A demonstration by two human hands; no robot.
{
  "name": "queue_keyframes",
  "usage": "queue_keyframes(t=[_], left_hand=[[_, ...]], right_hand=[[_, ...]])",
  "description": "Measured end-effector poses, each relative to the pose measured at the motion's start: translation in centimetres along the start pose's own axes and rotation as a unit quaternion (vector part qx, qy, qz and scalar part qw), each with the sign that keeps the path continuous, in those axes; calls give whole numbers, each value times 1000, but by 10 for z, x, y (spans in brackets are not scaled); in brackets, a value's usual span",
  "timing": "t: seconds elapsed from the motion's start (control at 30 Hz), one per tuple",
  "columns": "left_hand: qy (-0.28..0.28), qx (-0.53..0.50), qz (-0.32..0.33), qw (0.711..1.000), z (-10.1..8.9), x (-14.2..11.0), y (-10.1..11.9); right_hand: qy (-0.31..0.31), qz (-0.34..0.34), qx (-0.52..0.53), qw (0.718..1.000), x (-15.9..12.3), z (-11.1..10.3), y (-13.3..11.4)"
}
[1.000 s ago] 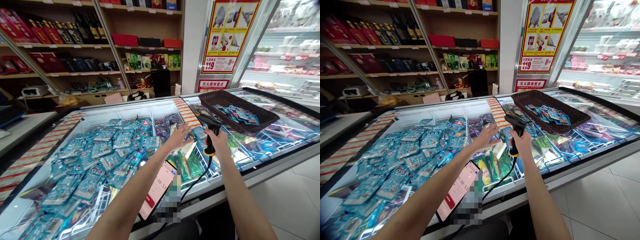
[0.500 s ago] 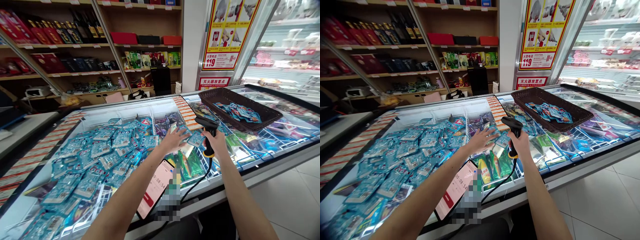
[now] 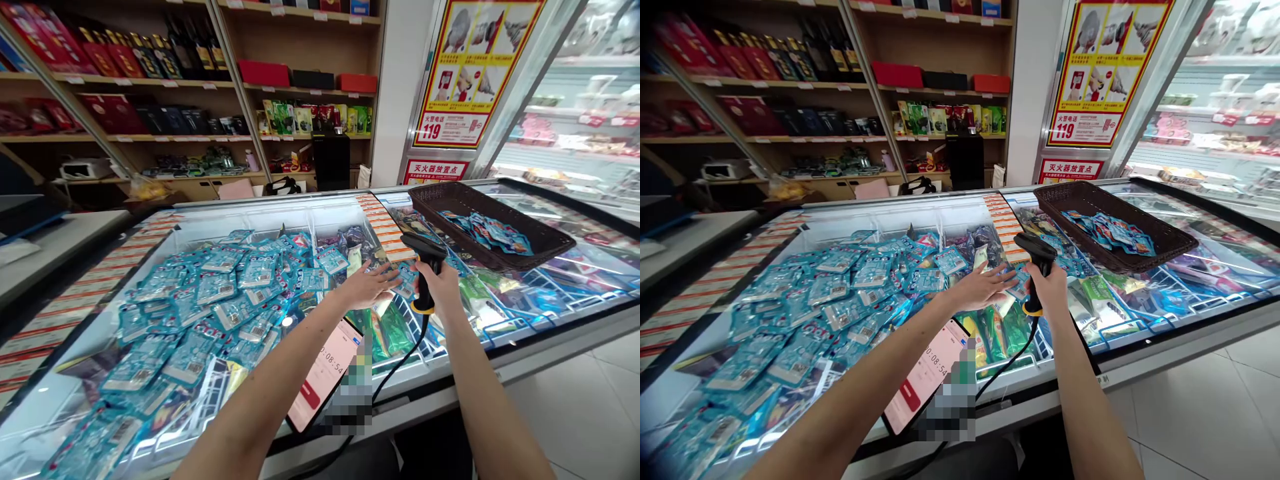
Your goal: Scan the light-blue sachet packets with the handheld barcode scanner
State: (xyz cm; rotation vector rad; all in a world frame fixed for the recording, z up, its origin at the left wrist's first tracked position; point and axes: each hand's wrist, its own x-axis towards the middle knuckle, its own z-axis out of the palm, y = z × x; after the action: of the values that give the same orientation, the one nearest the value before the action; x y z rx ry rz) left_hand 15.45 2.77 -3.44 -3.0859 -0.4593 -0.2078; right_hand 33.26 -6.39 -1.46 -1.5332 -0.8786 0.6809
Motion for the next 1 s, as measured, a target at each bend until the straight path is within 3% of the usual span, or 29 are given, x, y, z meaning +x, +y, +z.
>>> queue_keyframes(t=[0.1,0.27,0.4,0.53,0.67,0.87,1.0], left_hand=[[21,3,-38,999,3,-1,-5],[89,42,-160,982,-10,-49,-21],[117,24,-250,961,-16,-77,-29],[162,-1,-344,925,-11,-80,-45],[150,-11,-459,875,-7,-81,-60],[113,-92,-494,857,-13,-77,-86],[169,-230,-516,807,-14,-72,-101]], right_hand=[[-3,4,7,1000,1,-2,3],[-28,28,-27,999,-2,3,-5],[-92,7,-68,993,-5,13,-16],[-111,-10,-114,987,1,35,-25],[-136,-44,-151,978,10,62,-28],[-138,-56,-160,976,6,85,-19],[-130,-120,-221,959,-1,89,-19]])
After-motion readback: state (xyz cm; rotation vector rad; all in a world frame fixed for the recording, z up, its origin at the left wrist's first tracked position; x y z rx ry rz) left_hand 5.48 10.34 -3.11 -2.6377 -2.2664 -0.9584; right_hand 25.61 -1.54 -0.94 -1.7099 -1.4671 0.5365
